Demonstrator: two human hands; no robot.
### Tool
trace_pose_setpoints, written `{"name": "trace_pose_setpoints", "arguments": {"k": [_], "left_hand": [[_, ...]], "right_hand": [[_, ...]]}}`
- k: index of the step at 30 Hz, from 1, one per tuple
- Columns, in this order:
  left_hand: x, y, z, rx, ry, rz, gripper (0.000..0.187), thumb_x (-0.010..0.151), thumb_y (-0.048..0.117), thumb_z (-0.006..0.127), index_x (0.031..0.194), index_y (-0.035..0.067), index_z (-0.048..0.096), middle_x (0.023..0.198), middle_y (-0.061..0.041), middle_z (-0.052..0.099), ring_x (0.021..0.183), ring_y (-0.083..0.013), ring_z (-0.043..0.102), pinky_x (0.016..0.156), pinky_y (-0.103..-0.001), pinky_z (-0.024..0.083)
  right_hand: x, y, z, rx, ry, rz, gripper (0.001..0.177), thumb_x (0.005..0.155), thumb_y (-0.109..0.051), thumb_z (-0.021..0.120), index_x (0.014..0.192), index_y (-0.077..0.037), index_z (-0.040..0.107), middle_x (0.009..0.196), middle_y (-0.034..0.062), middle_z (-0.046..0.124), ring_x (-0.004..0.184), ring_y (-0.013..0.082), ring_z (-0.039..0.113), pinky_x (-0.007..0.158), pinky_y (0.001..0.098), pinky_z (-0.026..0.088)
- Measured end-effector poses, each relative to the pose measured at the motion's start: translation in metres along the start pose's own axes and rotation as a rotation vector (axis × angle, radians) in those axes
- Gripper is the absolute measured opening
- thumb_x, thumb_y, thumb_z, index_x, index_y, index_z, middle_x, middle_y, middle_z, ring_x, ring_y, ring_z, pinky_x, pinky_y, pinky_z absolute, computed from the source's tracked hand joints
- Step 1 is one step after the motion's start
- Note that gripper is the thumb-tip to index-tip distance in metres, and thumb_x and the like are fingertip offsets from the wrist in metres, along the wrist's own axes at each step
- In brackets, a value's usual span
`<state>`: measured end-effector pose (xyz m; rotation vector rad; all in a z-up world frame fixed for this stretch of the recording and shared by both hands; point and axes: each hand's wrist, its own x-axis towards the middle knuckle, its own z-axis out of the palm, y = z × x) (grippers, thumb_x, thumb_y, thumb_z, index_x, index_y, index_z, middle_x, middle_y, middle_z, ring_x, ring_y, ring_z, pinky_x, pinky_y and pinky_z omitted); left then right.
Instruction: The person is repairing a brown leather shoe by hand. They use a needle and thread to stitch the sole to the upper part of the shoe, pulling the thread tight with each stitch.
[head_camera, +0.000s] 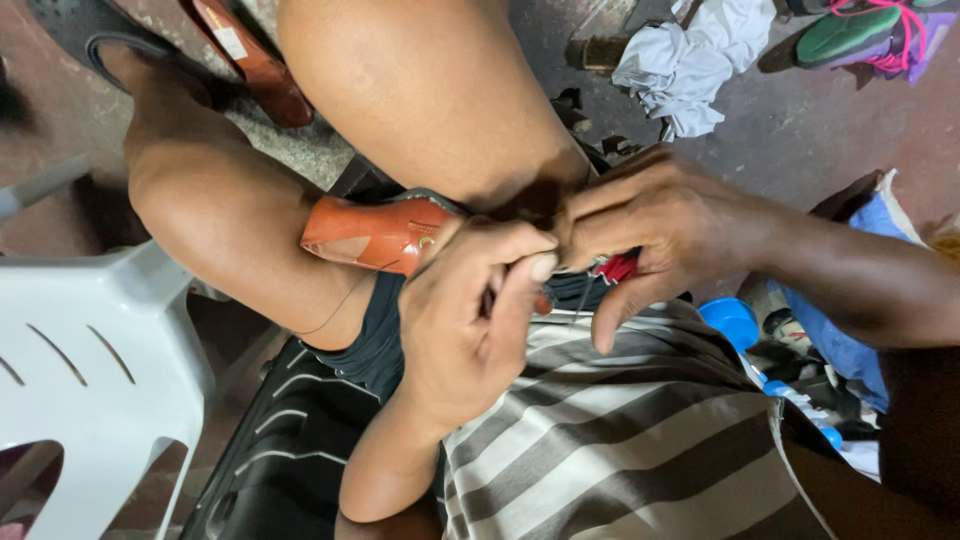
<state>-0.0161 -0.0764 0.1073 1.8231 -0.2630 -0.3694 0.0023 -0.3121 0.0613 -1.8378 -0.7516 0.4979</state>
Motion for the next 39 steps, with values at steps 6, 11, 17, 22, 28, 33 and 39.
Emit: {"name": "trace_pose_setpoints", "arguments": {"k": [6,11,17,22,28,33,39], "left_hand": [[-0.023,-0.022,-0.005,-0.754,0.074,-0.169,0.025,0.117,0.008,0.060,0.139,0.000,0.052,0.085,-0.005,0.058,0.077,-0.0098,0.057,0.075,-0.024,0.049],[-0.028,-0.038,-0.007,-0.965,0.162,-0.084,0.030,0.114,0.010,0.059,0.140,0.001,0.048,0.080,-0.006,0.056,0.067,-0.0108,0.056,0.072,-0.031,0.057],[-0.030,-0.047,-0.015,-1.064,0.158,-0.035,0.024,0.111,0.009,0.060,0.131,0.001,0.050,0.079,-0.009,0.056,0.059,-0.0150,0.056,0.063,-0.033,0.059],[-0.025,-0.056,-0.017,-1.085,0.135,0.017,0.021,0.109,0.008,0.060,0.127,0.001,0.053,0.079,-0.010,0.056,0.056,-0.0132,0.055,0.061,-0.032,0.059],[-0.018,-0.060,-0.009,-1.066,0.159,0.020,0.022,0.109,0.009,0.060,0.128,0.001,0.052,0.084,-0.012,0.056,0.060,-0.0130,0.057,0.065,-0.033,0.060],[-0.019,-0.064,-0.005,-1.076,0.121,0.023,0.016,0.112,0.007,0.060,0.124,0.000,0.053,0.086,-0.011,0.058,0.065,-0.0151,0.060,0.067,-0.033,0.060],[-0.013,-0.069,-0.006,-1.105,0.053,0.065,0.021,0.109,0.006,0.058,0.128,0.000,0.053,0.091,-0.012,0.058,0.066,-0.0135,0.060,0.071,-0.035,0.062]], "right_hand": [[-0.003,-0.005,0.026,0.354,0.075,0.290,0.072,0.084,-0.037,0.079,0.141,-0.003,0.052,0.121,0.0049,0.068,0.079,0.0081,0.062,0.067,0.0264,0.053],[-0.015,0.003,0.037,0.429,-0.194,0.587,0.040,0.084,-0.028,0.077,0.118,-0.009,0.068,0.086,-0.0001,0.075,0.072,0.0084,0.066,0.066,0.0268,0.053],[-0.026,0.010,-0.004,0.784,-0.032,0.484,0.017,0.097,-0.019,0.070,0.099,-0.002,0.072,0.083,0.0040,0.070,0.074,0.0099,0.062,0.067,0.0266,0.049],[-0.013,-0.013,-0.003,0.353,0.217,0.176,0.024,0.090,-0.010,0.068,0.111,0.001,0.065,0.100,0.0040,0.066,0.088,0.0117,0.063,0.078,0.0258,0.052],[0.010,-0.034,0.030,0.255,0.243,0.204,0.019,0.086,-0.003,0.077,0.104,-0.004,0.072,0.105,0.0031,0.065,0.062,0.0013,0.048,0.052,0.0170,0.035],[-0.002,-0.024,0.033,0.254,0.147,0.244,0.012,0.083,-0.002,0.070,0.092,-0.006,0.064,0.094,0.0023,0.064,0.067,0.0054,0.055,0.057,0.0200,0.040],[-0.018,-0.001,0.019,0.982,-0.035,0.548,0.009,0.101,-0.009,0.057,0.095,-0.004,0.061,0.076,0.0043,0.068,0.058,0.0090,0.056,0.048,0.0218,0.041]]}}
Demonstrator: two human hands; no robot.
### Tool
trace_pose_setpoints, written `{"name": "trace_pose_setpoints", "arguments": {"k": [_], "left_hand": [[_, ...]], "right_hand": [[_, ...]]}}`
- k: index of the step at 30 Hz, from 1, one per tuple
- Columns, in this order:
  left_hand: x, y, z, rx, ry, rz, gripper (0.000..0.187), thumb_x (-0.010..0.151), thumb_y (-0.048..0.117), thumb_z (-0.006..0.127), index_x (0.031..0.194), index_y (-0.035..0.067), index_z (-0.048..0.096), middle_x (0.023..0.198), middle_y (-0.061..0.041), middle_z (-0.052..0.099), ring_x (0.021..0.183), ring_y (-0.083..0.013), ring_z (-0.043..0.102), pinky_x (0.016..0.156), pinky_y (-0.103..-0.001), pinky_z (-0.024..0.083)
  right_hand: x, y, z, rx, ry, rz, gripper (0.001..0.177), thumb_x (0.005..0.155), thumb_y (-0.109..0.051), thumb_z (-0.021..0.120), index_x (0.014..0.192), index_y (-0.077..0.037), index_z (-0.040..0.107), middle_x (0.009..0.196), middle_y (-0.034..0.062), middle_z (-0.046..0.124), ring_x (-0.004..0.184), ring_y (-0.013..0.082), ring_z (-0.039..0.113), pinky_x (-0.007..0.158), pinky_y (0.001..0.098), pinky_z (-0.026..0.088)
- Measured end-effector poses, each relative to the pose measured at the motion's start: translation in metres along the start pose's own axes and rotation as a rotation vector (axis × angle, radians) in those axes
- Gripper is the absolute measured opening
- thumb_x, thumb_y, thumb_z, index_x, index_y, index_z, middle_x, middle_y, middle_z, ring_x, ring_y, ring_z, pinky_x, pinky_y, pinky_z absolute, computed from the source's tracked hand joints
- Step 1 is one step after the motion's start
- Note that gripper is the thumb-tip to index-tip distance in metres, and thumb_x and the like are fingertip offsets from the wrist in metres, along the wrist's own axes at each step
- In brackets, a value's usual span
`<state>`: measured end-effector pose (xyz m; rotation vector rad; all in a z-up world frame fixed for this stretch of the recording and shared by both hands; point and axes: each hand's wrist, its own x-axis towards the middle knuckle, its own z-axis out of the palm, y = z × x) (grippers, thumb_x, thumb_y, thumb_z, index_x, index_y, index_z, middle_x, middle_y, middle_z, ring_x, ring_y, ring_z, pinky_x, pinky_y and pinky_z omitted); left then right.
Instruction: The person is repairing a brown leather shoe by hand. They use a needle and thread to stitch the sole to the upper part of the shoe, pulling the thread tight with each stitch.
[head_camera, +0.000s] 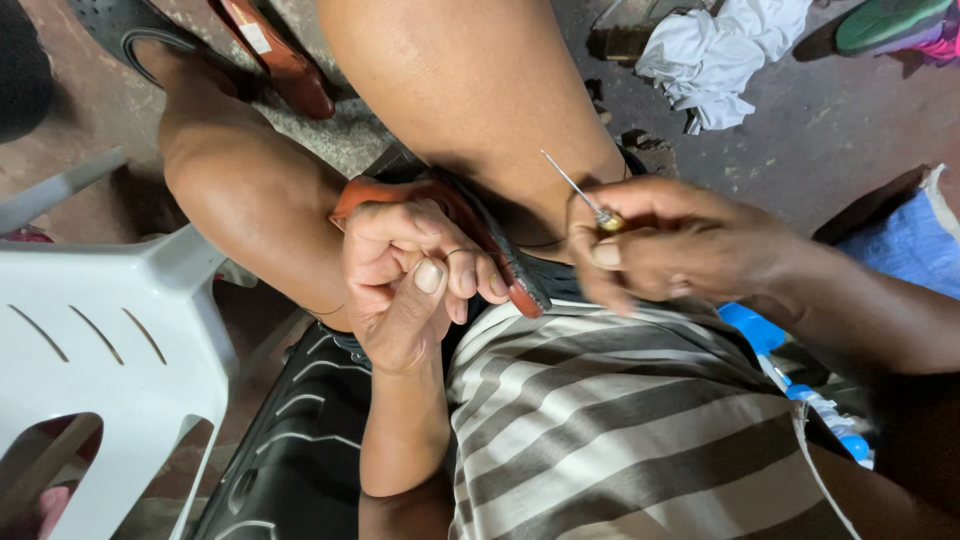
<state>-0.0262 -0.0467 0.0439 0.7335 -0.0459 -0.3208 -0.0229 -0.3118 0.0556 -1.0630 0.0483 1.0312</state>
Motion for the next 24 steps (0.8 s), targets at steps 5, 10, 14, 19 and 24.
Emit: {"name": "trace_pose_setpoints", "arguments": {"k": [5,10,14,19,24], "left_hand": [[-0.001,0.002,-0.001,-0.019,0.008,-0.015,0.020,0.109,0.004,0.059,0.128,0.000,0.054,0.091,-0.012,0.059,0.067,-0.0143,0.061,0.072,-0.036,0.062],[-0.004,0.004,-0.003,0.004,-0.003,-0.031,0.021,0.109,0.005,0.059,0.128,0.000,0.055,0.091,-0.015,0.062,0.067,-0.0152,0.063,0.071,-0.033,0.060],[-0.008,0.005,-0.004,0.012,0.007,-0.046,0.021,0.108,0.006,0.061,0.128,0.001,0.055,0.092,-0.016,0.064,0.073,-0.0199,0.067,0.069,-0.031,0.059],[-0.009,0.004,-0.006,0.002,0.002,-0.045,0.022,0.107,0.005,0.061,0.128,0.001,0.055,0.095,-0.018,0.066,0.077,-0.0223,0.071,0.067,-0.028,0.058],[-0.012,0.004,-0.008,-0.015,0.021,-0.053,0.023,0.105,0.004,0.061,0.127,0.001,0.055,0.096,-0.019,0.067,0.081,-0.0257,0.072,0.062,-0.027,0.057]], "right_hand": [[-0.014,-0.002,0.003,-0.082,0.084,-0.059,0.020,0.100,-0.014,0.063,0.116,-0.004,0.068,0.065,-0.0036,0.055,0.052,0.0031,0.047,0.046,0.0217,0.038],[-0.003,-0.003,0.026,-0.598,0.256,-0.155,0.040,0.087,-0.018,0.077,0.125,-0.009,0.067,0.072,-0.0046,0.063,0.061,0.0040,0.051,0.054,0.0242,0.044],[0.005,-0.007,0.028,-0.612,0.226,-0.070,0.011,0.092,-0.015,0.074,0.103,-0.011,0.074,0.077,-0.0064,0.070,0.065,0.0032,0.060,0.059,0.0240,0.048],[0.007,-0.017,0.019,-0.459,0.149,-0.056,0.005,0.094,-0.008,0.069,0.096,-0.004,0.066,0.082,0.0042,0.065,0.071,0.0075,0.058,0.062,0.0258,0.049],[0.011,-0.011,0.032,-0.777,0.310,-0.415,0.012,0.095,-0.008,0.069,0.105,-0.003,0.070,0.098,0.0058,0.070,0.083,0.0112,0.069,0.071,0.0242,0.056]]}}
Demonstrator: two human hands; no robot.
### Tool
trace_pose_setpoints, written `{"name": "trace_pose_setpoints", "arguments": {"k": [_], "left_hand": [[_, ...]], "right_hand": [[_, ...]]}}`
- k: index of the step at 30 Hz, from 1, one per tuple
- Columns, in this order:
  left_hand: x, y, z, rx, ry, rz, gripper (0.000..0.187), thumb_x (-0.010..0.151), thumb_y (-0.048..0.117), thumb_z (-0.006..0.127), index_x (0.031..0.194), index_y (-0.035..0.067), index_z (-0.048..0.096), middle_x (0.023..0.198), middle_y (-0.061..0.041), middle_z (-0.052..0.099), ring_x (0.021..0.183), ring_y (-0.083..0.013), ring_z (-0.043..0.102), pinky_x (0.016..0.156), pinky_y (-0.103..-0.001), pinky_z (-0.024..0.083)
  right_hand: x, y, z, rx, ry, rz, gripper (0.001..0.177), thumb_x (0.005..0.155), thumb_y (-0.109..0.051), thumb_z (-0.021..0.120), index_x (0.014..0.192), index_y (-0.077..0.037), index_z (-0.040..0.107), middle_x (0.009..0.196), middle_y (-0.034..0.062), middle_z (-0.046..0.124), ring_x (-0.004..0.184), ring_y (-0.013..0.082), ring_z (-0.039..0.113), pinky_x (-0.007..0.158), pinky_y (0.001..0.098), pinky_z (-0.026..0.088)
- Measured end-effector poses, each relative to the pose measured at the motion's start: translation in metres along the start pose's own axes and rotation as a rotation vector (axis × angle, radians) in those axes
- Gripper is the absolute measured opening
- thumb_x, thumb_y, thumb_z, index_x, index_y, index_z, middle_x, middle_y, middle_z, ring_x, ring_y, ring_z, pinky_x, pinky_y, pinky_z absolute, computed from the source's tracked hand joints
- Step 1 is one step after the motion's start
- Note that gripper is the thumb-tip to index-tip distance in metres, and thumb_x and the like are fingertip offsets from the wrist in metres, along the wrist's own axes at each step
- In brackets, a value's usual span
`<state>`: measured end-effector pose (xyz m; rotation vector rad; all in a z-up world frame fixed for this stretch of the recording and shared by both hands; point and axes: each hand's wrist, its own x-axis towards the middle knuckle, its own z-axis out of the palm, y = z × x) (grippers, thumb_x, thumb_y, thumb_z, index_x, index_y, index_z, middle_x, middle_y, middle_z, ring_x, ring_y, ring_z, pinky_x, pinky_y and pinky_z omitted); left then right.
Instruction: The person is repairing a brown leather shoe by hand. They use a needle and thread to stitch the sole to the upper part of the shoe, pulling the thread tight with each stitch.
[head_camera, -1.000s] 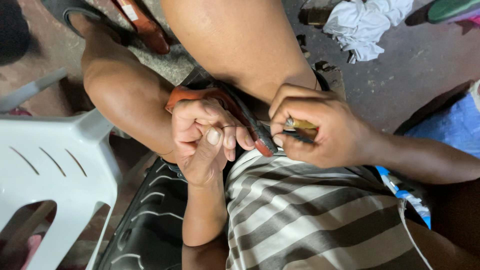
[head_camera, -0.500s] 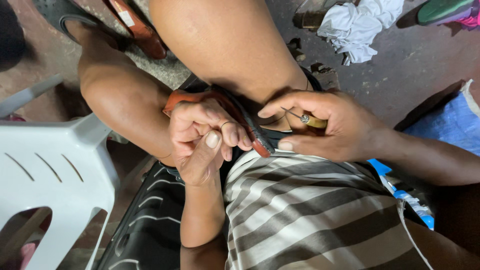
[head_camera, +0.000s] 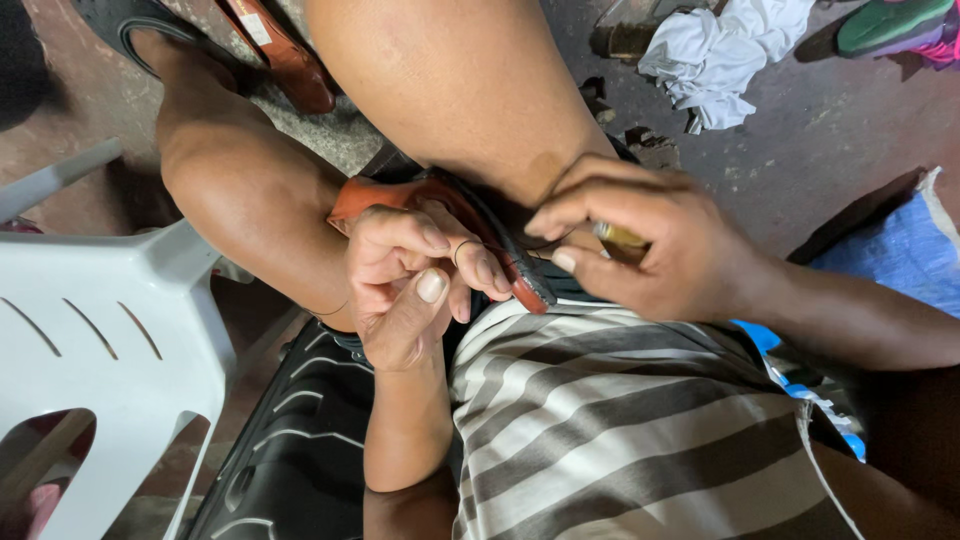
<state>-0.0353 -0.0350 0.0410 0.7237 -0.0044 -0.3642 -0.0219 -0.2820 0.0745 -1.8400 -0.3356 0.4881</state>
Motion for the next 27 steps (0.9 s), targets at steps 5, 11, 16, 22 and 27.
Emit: {"name": "trace_pose_setpoints", "arguments": {"k": [5,11,16,22,27], "left_hand": [[-0.001,-0.002,-0.003,0.016,-0.019,0.021,0.024,0.104,0.005,0.061,0.127,0.001,0.056,0.098,-0.020,0.066,0.080,-0.0264,0.073,0.055,-0.025,0.055],[-0.003,-0.004,-0.005,0.008,-0.020,0.014,0.024,0.103,0.006,0.060,0.125,0.001,0.056,0.097,-0.021,0.067,0.081,-0.0278,0.073,0.055,-0.024,0.054],[-0.003,0.002,0.006,0.029,-0.002,-0.005,0.016,0.110,0.002,0.056,0.126,-0.001,0.059,0.099,-0.018,0.068,0.083,-0.0243,0.073,0.063,-0.028,0.055],[0.008,0.033,0.057,0.745,-0.082,-0.119,0.030,0.108,-0.008,0.051,0.134,0.004,0.061,0.119,-0.015,0.076,0.088,-0.0164,0.079,0.071,-0.025,0.066],[0.031,0.060,0.096,1.100,-0.132,-0.210,0.036,0.104,-0.007,0.062,0.136,0.011,0.063,0.108,-0.008,0.079,0.092,-0.0094,0.082,0.079,-0.022,0.065]], "right_hand": [[-0.004,-0.002,0.014,-0.188,0.081,-0.119,0.012,0.090,-0.006,0.075,0.100,-0.003,0.072,0.099,0.0078,0.071,0.079,0.0122,0.071,0.059,0.0188,0.056],[0.002,-0.002,0.007,0.042,-0.026,-0.027,0.009,0.086,-0.001,0.067,0.092,-0.004,0.062,0.088,0.0029,0.064,0.065,0.0067,0.060,0.052,0.0205,0.050],[-0.003,0.011,-0.013,0.549,-0.318,0.184,0.006,0.088,-0.008,0.058,0.093,-0.005,0.060,0.085,0.0009,0.067,0.064,0.0084,0.050,0.055,0.0227,0.038],[-0.024,0.028,-0.029,1.184,-0.411,0.476,0.020,0.090,-0.017,0.064,0.089,0.002,0.059,0.062,-0.0005,0.051,0.047,0.0057,0.040,0.040,0.0243,0.030],[-0.021,0.013,-0.048,1.247,-0.335,0.384,0.022,0.097,-0.018,0.063,0.096,0.002,0.056,0.068,-0.0003,0.049,0.053,0.0073,0.043,0.046,0.0243,0.033]]}}
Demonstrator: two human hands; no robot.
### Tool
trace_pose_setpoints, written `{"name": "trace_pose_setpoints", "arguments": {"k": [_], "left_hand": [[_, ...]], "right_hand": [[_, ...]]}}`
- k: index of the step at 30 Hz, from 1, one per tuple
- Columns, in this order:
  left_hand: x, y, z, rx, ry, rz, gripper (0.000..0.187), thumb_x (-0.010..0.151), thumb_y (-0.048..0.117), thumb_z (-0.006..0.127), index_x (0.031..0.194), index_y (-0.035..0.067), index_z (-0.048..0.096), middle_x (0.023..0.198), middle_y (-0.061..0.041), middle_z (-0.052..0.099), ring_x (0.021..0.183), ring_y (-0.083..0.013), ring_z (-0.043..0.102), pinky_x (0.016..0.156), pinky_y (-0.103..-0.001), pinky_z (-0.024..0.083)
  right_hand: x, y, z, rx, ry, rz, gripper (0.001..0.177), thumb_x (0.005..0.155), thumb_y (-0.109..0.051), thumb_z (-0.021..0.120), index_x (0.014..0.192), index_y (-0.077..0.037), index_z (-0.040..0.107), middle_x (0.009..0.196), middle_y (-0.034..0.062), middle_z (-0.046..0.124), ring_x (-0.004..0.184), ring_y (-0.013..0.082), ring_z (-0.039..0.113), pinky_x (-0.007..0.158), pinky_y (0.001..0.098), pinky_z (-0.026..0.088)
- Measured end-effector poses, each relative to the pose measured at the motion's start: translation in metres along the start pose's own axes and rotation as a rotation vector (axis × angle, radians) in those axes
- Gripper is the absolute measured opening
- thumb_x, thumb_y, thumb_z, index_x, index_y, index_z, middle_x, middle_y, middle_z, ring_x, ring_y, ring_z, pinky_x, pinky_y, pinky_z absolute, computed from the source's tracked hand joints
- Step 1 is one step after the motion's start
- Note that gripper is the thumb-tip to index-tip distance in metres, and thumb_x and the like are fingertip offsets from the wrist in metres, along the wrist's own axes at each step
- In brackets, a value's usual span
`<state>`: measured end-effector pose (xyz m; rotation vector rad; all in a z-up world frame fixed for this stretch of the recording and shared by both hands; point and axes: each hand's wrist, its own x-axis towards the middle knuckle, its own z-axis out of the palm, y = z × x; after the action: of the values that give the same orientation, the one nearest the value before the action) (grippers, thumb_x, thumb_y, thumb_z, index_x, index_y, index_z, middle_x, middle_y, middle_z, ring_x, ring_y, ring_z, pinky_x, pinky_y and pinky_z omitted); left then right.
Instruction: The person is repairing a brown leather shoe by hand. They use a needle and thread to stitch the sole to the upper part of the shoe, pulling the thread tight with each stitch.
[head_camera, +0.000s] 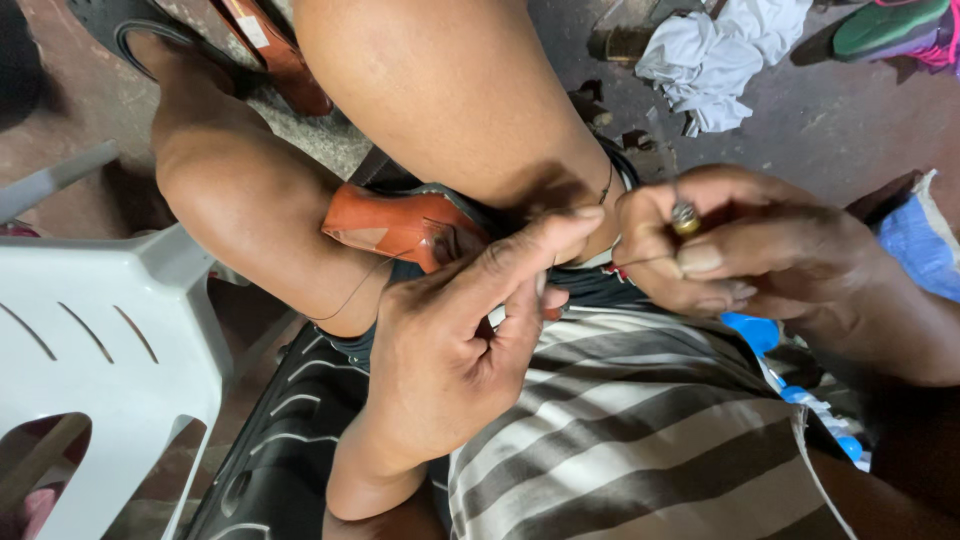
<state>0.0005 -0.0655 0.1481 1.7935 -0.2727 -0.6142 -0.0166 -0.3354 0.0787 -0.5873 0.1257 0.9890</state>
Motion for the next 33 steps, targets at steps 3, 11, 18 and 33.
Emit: {"name": "trace_pose_setpoints", "arguments": {"k": [3,11,18,33], "left_hand": [[0.015,0.008,-0.002,-0.039,-0.074,-0.031,0.046,0.096,-0.006,0.065,0.138,0.011,0.058,0.105,-0.007,0.078,0.089,-0.0106,0.080,0.077,-0.024,0.064],[0.014,-0.001,0.005,-0.018,-0.132,-0.178,0.068,0.084,0.003,0.083,0.145,0.010,0.052,0.086,-0.007,0.061,0.068,-0.0116,0.059,0.061,-0.026,0.055],[0.007,-0.006,0.012,0.010,-0.011,0.048,0.080,0.090,0.001,0.081,0.153,0.009,0.032,0.138,-0.014,0.054,0.094,-0.0129,0.064,0.076,-0.022,0.058],[0.012,-0.005,0.009,-0.078,-0.073,-0.086,0.089,0.079,0.001,0.082,0.153,0.010,0.033,0.144,-0.014,0.052,0.073,-0.0087,0.068,0.059,-0.021,0.057]], "right_hand": [[-0.008,-0.012,0.014,-0.030,0.203,-0.024,0.020,0.097,-0.015,0.059,0.097,0.004,0.056,0.069,0.0023,0.050,0.058,0.0090,0.043,0.048,0.0254,0.034],[0.011,-0.007,0.021,-0.604,0.235,-0.141,0.009,0.098,-0.013,0.066,0.100,-0.004,0.064,0.071,-0.0043,0.050,0.057,0.0052,0.042,0.051,0.0250,0.034],[0.036,-0.002,0.030,-1.415,0.338,-0.293,0.007,0.094,-0.021,0.076,0.092,-0.014,0.076,0.081,-0.0034,0.068,0.065,0.0074,0.064,0.052,0.0234,0.048],[-0.015,-0.011,-0.031,-1.737,0.496,-0.211,0.026,0.100,-0.014,0.061,0.126,-0.010,0.060,0.094,0.0078,0.071,0.080,0.0176,0.070,0.068,0.0320,0.057]]}}
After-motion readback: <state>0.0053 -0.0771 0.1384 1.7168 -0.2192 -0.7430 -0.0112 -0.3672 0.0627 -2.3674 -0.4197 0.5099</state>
